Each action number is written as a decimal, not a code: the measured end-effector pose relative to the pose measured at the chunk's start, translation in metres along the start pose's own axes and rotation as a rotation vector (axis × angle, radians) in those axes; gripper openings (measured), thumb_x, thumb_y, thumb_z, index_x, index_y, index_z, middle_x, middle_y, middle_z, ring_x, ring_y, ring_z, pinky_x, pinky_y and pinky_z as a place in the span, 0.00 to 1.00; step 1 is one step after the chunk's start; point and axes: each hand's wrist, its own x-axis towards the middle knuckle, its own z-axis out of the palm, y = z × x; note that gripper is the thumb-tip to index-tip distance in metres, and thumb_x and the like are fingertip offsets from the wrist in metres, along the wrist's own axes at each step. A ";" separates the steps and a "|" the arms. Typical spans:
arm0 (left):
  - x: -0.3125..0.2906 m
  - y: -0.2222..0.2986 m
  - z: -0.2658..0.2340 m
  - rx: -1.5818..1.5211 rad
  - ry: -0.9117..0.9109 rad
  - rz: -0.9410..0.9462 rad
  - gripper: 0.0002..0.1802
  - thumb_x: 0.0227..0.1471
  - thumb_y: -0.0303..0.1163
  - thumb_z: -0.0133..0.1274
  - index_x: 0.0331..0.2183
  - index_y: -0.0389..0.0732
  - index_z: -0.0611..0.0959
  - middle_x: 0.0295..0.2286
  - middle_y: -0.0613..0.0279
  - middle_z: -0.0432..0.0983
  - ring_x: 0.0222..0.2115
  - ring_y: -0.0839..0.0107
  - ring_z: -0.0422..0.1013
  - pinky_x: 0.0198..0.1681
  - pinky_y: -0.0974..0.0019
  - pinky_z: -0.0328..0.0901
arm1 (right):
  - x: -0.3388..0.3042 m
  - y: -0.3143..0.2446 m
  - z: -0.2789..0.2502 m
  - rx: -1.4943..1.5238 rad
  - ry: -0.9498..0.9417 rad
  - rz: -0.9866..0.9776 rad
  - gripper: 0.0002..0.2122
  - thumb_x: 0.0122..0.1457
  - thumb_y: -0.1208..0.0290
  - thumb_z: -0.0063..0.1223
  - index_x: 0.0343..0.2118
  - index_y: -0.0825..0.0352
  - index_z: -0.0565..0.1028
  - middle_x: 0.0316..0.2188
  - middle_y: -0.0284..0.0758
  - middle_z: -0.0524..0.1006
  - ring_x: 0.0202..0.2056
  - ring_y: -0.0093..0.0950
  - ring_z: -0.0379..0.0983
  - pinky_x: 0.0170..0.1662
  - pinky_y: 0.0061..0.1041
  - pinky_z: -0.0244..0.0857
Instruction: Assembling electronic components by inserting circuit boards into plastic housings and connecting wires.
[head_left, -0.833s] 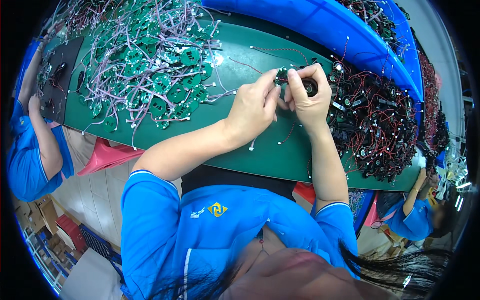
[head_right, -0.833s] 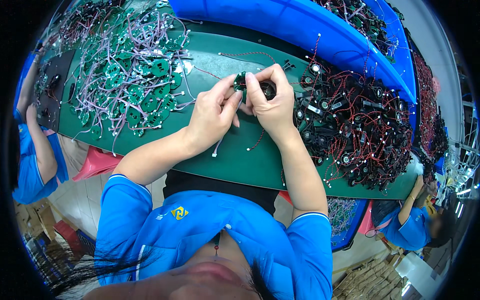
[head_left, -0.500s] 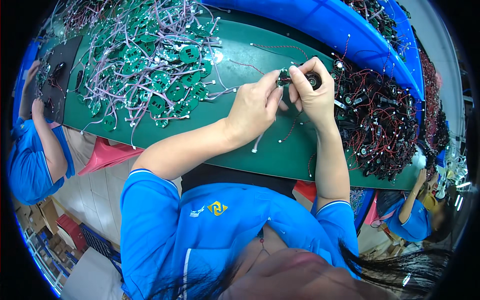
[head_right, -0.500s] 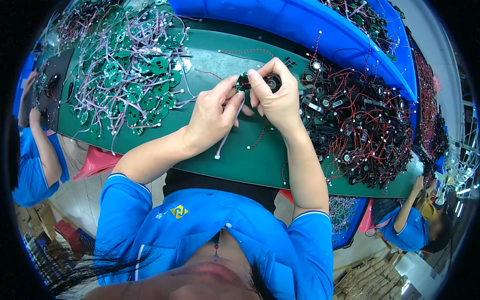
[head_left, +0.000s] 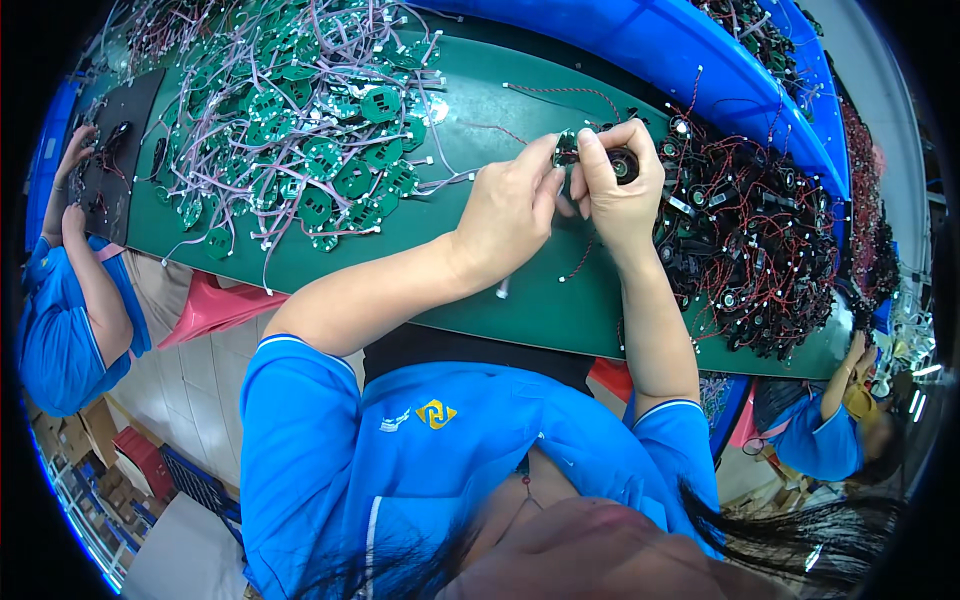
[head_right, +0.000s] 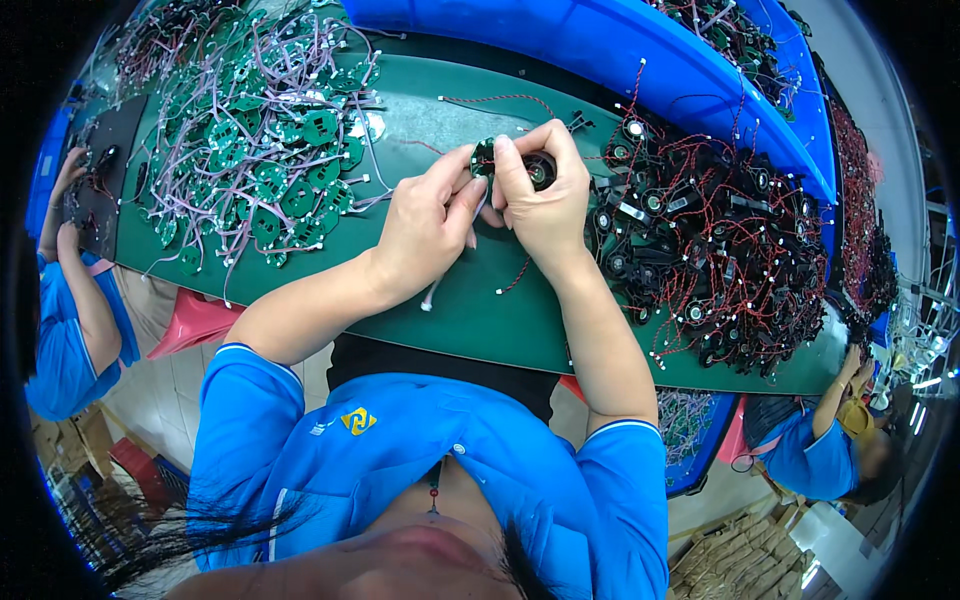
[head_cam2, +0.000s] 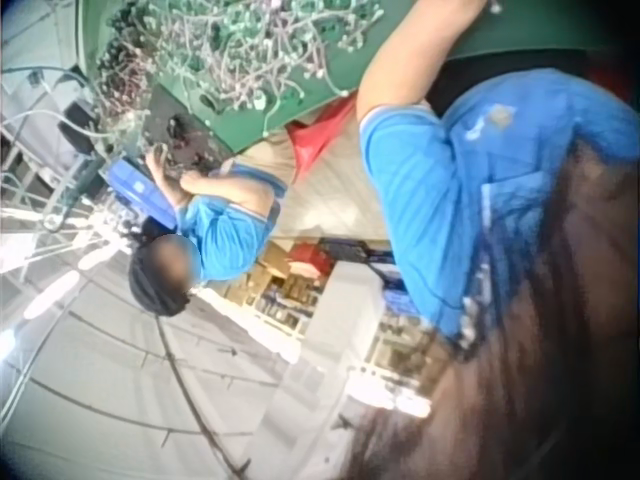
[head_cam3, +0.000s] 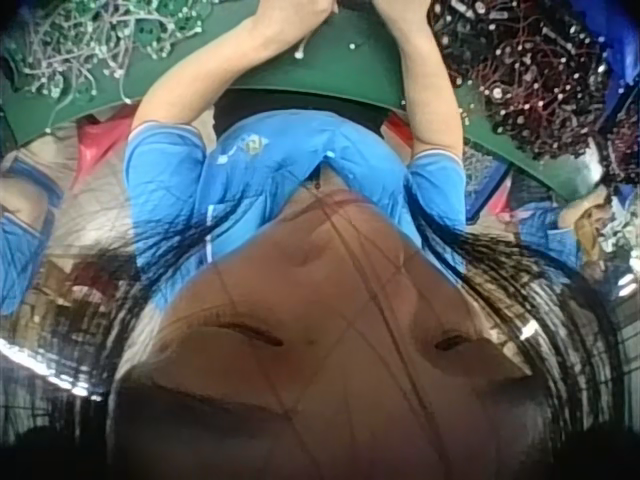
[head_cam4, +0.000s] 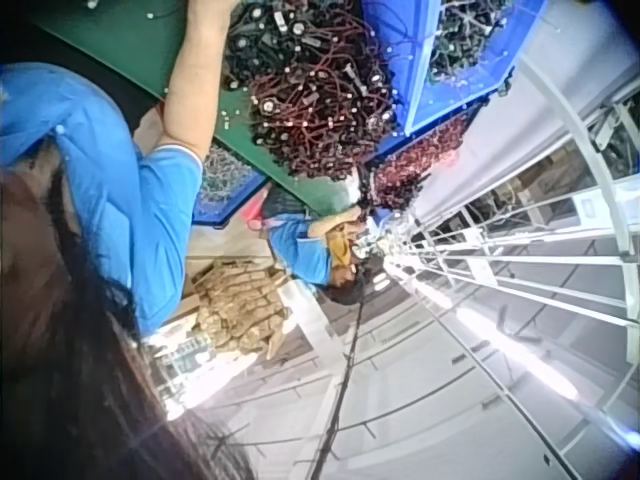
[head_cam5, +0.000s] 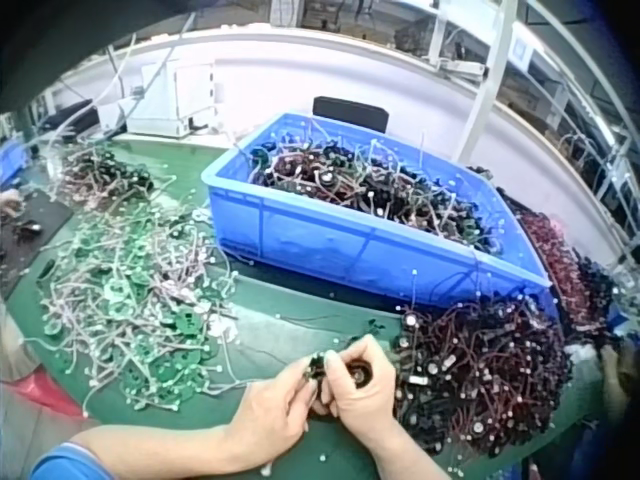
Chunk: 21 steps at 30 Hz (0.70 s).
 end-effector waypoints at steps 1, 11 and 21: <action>0.000 0.000 0.000 -0.004 -0.006 -0.009 0.14 0.46 0.18 0.47 0.39 0.29 0.71 0.17 0.54 0.74 0.16 0.62 0.72 0.17 0.65 0.62 | -0.001 0.003 -0.001 -0.072 0.003 -0.062 0.06 0.55 0.76 0.51 0.26 0.64 0.65 0.12 0.29 0.68 0.10 0.15 0.59 0.12 0.12 0.50; 0.025 -0.009 -0.025 0.535 0.034 0.273 0.06 0.42 0.25 0.55 0.28 0.38 0.77 0.26 0.61 0.71 0.23 0.65 0.67 0.26 0.69 0.61 | 0.007 0.007 0.000 0.070 -0.018 -0.185 0.08 0.54 0.76 0.53 0.36 0.67 0.68 0.22 0.35 0.72 0.15 0.17 0.64 0.17 0.12 0.57; 0.027 -0.012 -0.027 0.630 -0.039 0.387 0.03 0.39 0.26 0.57 0.20 0.40 0.77 0.37 0.61 0.68 0.35 0.66 0.64 0.36 0.66 0.61 | 0.006 0.008 -0.026 0.195 -0.371 0.446 0.11 0.58 0.71 0.48 0.42 0.69 0.68 0.20 0.32 0.71 0.19 0.15 0.64 0.21 0.10 0.56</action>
